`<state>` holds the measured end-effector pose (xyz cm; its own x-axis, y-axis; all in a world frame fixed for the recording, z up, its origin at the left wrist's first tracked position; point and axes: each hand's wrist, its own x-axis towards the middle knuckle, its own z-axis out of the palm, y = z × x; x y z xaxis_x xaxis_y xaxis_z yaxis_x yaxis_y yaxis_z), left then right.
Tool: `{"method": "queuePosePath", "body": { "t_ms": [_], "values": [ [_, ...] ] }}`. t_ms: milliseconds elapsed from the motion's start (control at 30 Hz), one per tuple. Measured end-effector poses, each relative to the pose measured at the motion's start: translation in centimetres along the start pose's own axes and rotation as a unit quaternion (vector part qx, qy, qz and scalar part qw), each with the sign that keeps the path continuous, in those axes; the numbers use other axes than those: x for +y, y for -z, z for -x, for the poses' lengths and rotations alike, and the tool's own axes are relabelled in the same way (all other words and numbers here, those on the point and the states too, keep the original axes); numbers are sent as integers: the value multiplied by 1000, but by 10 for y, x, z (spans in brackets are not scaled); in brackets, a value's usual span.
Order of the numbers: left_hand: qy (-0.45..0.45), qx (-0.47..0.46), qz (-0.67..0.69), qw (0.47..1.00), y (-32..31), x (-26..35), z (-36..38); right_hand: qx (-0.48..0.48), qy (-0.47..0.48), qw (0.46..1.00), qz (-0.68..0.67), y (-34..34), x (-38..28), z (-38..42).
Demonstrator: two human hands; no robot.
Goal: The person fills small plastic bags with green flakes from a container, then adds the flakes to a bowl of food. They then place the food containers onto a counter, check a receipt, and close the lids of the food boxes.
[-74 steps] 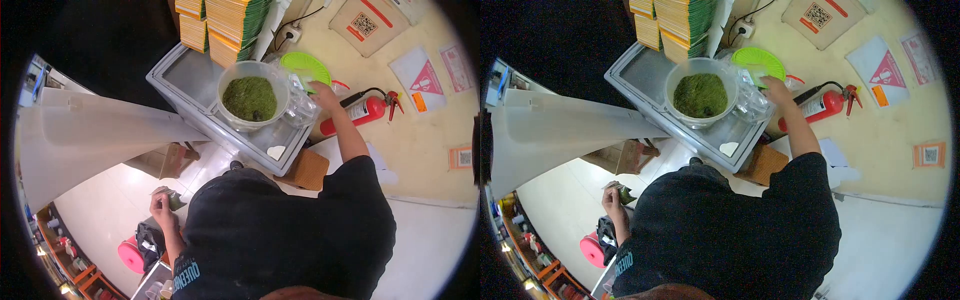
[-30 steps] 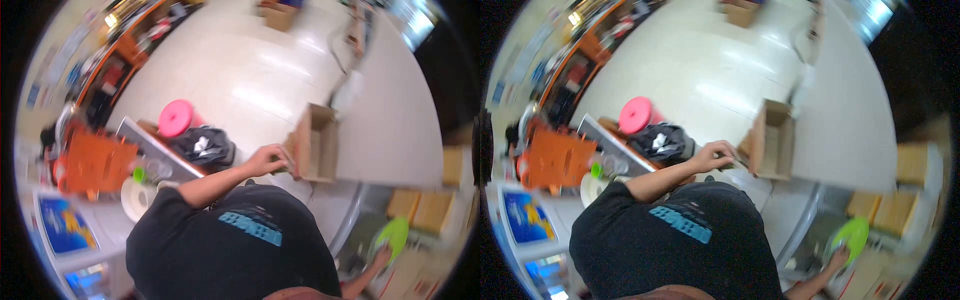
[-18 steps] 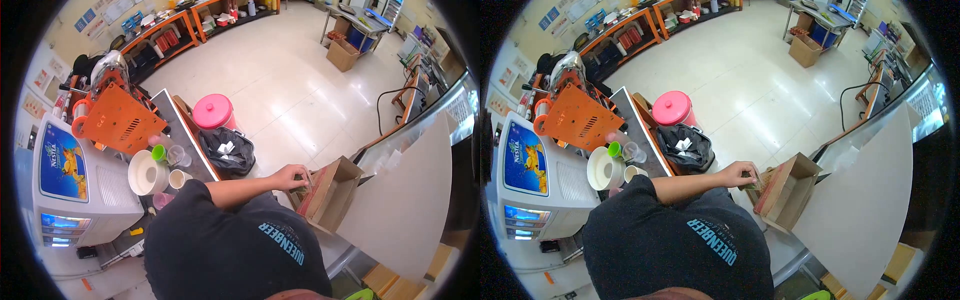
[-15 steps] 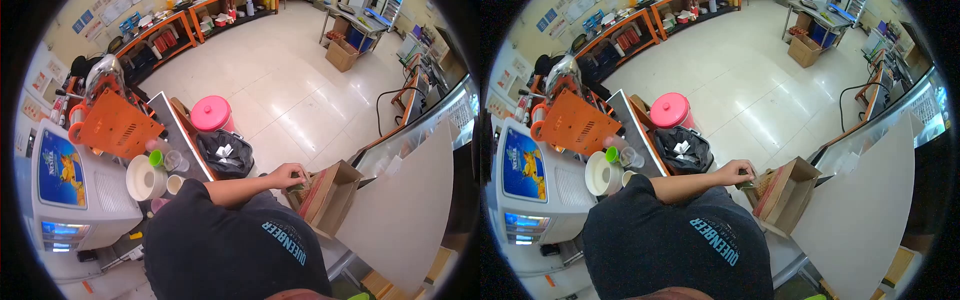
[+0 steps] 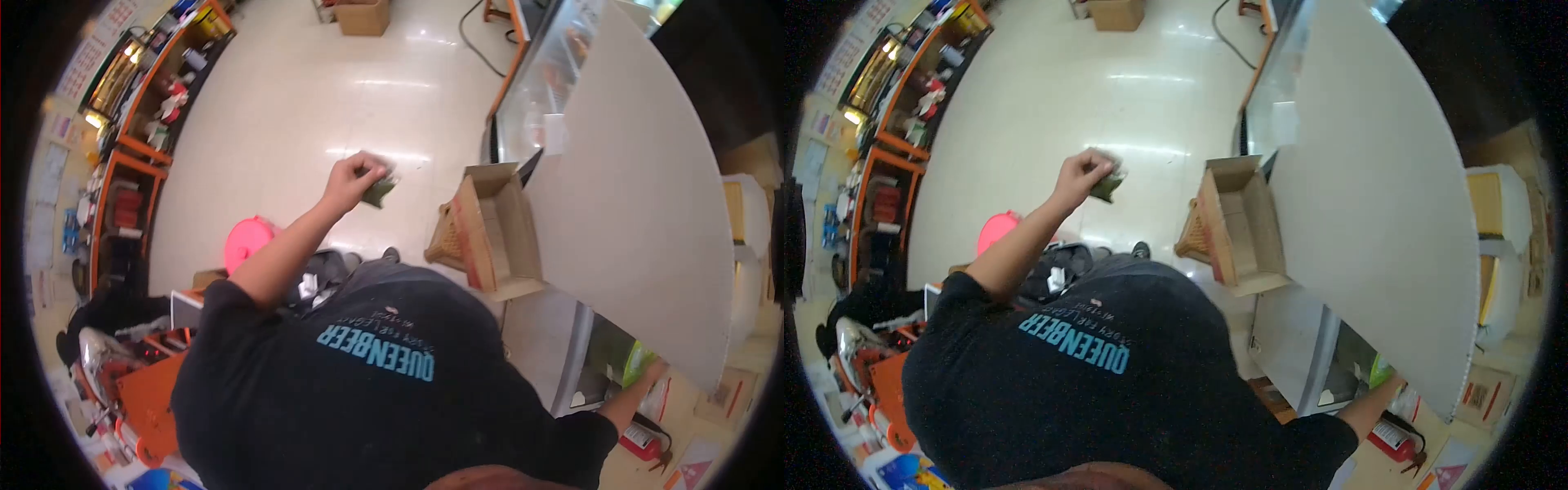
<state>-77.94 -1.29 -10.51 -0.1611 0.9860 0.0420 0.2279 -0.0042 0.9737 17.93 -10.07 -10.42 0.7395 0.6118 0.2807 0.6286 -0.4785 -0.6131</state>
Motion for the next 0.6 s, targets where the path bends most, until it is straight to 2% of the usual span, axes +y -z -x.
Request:
{"method": "queuePosePath", "body": {
  "t_ms": [33, 67, 133, 167, 200, 233, 267, 300, 333, 367, 400, 433, 467, 500, 533, 600],
  "values": [
    [13, 23, 50, 998, 0, 15, 6, 53, -9, 997, -52, 18, 1, -3],
    [63, 47, 143, 987, 0, 29, 8, 132, -3, 985, -113, 36, -7, 1],
    [-4, 96, 204, 974, 3, 31, 11, 326, 75, 914, -229, 64, -37, 33],
    [6, 111, 241, 964, 5, 32, 15, 373, 116, 887, -245, 70, -66, 67],
    [9, 128, 272, 954, 2, 31, 18, 392, 78, 883, -244, 62, -123, 127],
    [10, 146, 306, 941, 4, 33, 17, 306, 173, 914, -201, 56, -148, 178],
    [15, 150, 309, 939, 5, 33, 16, 180, 188, 918, -299, 35, -177, 223],
    [18, 151, 313, 937, 3, 34, 16, 215, 345, 910, 86, 14, -214, 267],
    [20, 151, 316, 936, 3, 38, 10, 23, 265, 954, -141, -18, -246, 308],
    [49, 130, 323, 936, 6, 47, 5, -146, 249, 927, -241, -44, -274, 336],
    [7, 137, 224, 965, 1, 19, -10, -301, 190, 879, -318, -68, -301, 365],
    [19, 128, 214, 968, -1, 14, -22, -440, 182, 817, -325, -102, -342, 384],
    [25, 114, 128, 985, 5, 31, -27, -482, 187, 780, -352, -139, -385, 394],
    [-58, 95, 157, 981, 6, 19, -39, -522, 192, 743, -372, -168, -428, 404],
    [-120, 84, 124, 981, 17, 25, -47, -557, 197, 710, -384, -195, -469, 412],
    [-168, 45, 65, 983, 35, 23, -67, -584, 238, 675, -382, -249, -545, 432]
  ]
}}
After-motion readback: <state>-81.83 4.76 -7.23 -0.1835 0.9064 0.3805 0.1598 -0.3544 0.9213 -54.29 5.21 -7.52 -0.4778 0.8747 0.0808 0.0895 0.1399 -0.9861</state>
